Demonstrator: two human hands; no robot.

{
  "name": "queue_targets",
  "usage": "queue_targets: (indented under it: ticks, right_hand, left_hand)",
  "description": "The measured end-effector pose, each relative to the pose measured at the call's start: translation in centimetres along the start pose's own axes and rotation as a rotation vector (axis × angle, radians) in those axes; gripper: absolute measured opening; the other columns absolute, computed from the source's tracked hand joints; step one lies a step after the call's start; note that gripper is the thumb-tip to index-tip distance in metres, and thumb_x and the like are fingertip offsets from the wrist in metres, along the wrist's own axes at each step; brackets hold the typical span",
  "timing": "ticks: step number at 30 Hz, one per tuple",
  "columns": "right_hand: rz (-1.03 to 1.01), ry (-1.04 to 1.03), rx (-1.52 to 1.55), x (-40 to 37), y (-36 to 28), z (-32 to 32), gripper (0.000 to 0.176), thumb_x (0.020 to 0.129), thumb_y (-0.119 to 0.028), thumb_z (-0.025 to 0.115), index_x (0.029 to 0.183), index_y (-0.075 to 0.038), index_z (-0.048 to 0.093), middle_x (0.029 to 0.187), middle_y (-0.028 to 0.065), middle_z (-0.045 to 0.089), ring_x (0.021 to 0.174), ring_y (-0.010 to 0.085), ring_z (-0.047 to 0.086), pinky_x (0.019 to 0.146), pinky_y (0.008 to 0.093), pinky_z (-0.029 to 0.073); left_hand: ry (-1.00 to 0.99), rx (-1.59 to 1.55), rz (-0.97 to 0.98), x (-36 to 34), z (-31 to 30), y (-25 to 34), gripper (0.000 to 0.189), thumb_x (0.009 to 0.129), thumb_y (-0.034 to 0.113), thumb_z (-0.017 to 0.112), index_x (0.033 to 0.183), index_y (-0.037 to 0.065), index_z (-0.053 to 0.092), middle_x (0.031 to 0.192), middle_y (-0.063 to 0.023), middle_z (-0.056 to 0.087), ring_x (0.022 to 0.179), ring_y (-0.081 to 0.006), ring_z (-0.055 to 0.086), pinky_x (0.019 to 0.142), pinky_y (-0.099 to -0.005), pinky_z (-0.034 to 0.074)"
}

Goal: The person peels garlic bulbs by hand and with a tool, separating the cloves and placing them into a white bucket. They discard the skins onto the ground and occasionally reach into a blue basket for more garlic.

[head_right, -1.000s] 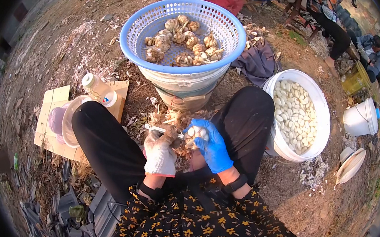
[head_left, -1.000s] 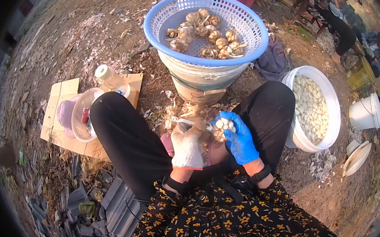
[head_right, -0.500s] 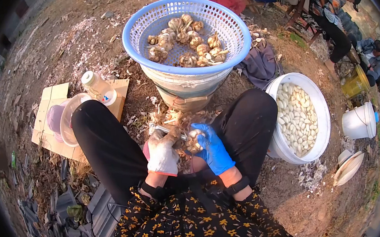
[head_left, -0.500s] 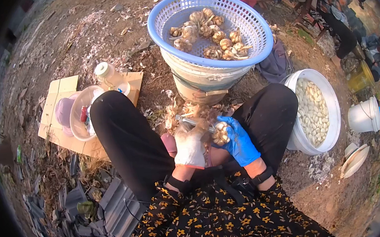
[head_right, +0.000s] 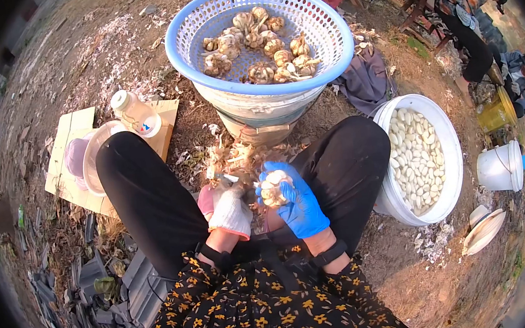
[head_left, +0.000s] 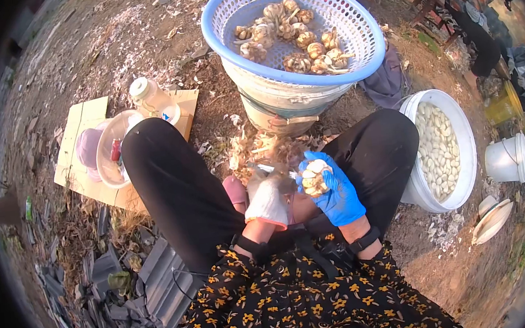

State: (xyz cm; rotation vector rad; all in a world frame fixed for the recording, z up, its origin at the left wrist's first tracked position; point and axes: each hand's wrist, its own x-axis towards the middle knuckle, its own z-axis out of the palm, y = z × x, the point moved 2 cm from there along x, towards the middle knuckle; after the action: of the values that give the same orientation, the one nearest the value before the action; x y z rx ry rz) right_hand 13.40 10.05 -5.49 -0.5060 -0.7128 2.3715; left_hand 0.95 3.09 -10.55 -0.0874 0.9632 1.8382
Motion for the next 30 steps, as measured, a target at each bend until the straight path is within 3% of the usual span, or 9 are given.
queue_targets:
  ticks: [1,4,5,9,12,15,25,27,30]
  right_hand:
    - [-0.016,0.06,0.07,0.2,0.2,-0.8,0.056,0.09,-0.023,0.064,0.136,-0.001,0.042,0.12,0.0132,0.057,0.106,0.028,0.06,0.091,0.0404,0.052]
    - [0.045,-0.031,0.21,0.2,-0.1,-1.1,0.061,0.088,-0.019,0.061,0.139,0.004,0.037,0.128,0.0179,0.054,0.113,0.0345,0.056,0.095,0.0463,0.05]
    - [0.054,-0.064,0.302,0.6,0.0,-1.8,0.061,0.086,-0.016,0.06,0.14,0.002,0.037,0.131,0.0194,0.052,0.117,0.037,0.054,0.099,0.0507,0.046]
    - [-0.033,-0.034,0.323,1.4,0.7,-2.3,0.056,0.085,-0.01,0.059,0.137,-0.002,0.042,0.132,0.0185,0.052,0.125,0.0391,0.048,0.105,0.0535,0.04]
    - [-0.1,-0.051,0.201,1.6,0.9,-2.5,0.054,0.081,-0.004,0.061,0.133,-0.003,0.047,0.131,0.0172,0.053,0.127,0.0403,0.046,0.104,0.0503,0.042]
    - [-0.106,0.097,0.148,1.4,0.8,-2.1,0.056,0.071,0.009,0.059,0.124,-0.006,0.052,0.122,0.0134,0.056,0.121,0.0361,0.052,0.1,0.0431,0.047]
    - [-0.277,0.095,-0.124,1.3,0.6,-1.2,0.053,0.07,0.008,0.06,0.12,-0.006,0.053,0.12,0.0093,0.056,0.114,0.0254,0.055,0.098,0.0354,0.045]
    - [-0.297,0.106,-0.152,1.3,0.6,-1.2,0.052,0.07,0.009,0.058,0.12,-0.006,0.053,0.12,0.009,0.056,0.113,0.0243,0.056,0.098,0.0353,0.045]
    - [-0.305,0.139,-0.181,1.1,0.3,-0.7,0.052,0.07,0.01,0.057,0.119,-0.005,0.053,0.119,0.0086,0.057,0.111,0.0227,0.056,0.097,0.0336,0.045]
  left_hand:
    - [0.102,0.256,0.02,0.6,-0.1,0.7,0.016,0.087,0.007,0.063,0.101,0.001,0.058,0.086,-0.0058,0.063,0.068,-0.0145,0.06,0.055,-0.0243,0.046]
    - [0.184,0.197,0.119,1.6,0.1,0.9,0.016,0.087,0.008,0.064,0.1,0.001,0.059,0.085,-0.0052,0.063,0.063,-0.0131,0.059,0.055,-0.0234,0.046]
    - [0.068,0.195,0.12,1.8,-0.5,1.2,0.016,0.088,0.008,0.063,0.101,0.002,0.058,0.086,-0.0054,0.064,0.067,-0.013,0.06,0.057,-0.0239,0.048]
    - [0.061,0.13,0.162,0.6,1.3,2.4,0.018,0.09,0.011,0.062,0.105,0.003,0.057,0.089,-0.0058,0.064,0.075,-0.0143,0.063,0.057,-0.0254,0.051]
    - [0.033,0.086,0.162,0.7,1.4,2.1,0.021,0.089,0.008,0.063,0.107,0.002,0.057,0.09,-0.0068,0.064,0.075,-0.0158,0.063,0.057,-0.026,0.051]
    - [0.017,0.061,0.213,-0.1,1.7,2.5,0.023,0.087,0.003,0.062,0.109,0.0,0.056,0.092,-0.0087,0.064,0.077,-0.018,0.064,0.061,-0.027,0.053]
    - [-0.221,0.424,0.302,-5.0,5.7,5.0,0.027,0.085,-0.009,0.06,0.111,-0.003,0.057,0.107,-0.0113,0.064,0.095,-0.0176,0.063,0.084,-0.0302,0.052]
    - [-0.249,0.503,0.312,-4.6,5.0,4.2,0.026,0.085,-0.009,0.06,0.11,-0.002,0.06,0.108,-0.0102,0.064,0.097,-0.0175,0.063,0.086,-0.0294,0.051]
    - [-0.372,0.712,0.364,-4.2,4.3,4.0,0.033,0.089,0.012,0.047,0.117,-0.004,0.056,0.115,-0.0141,0.06,0.103,-0.0231,0.06,0.089,-0.0337,0.049]
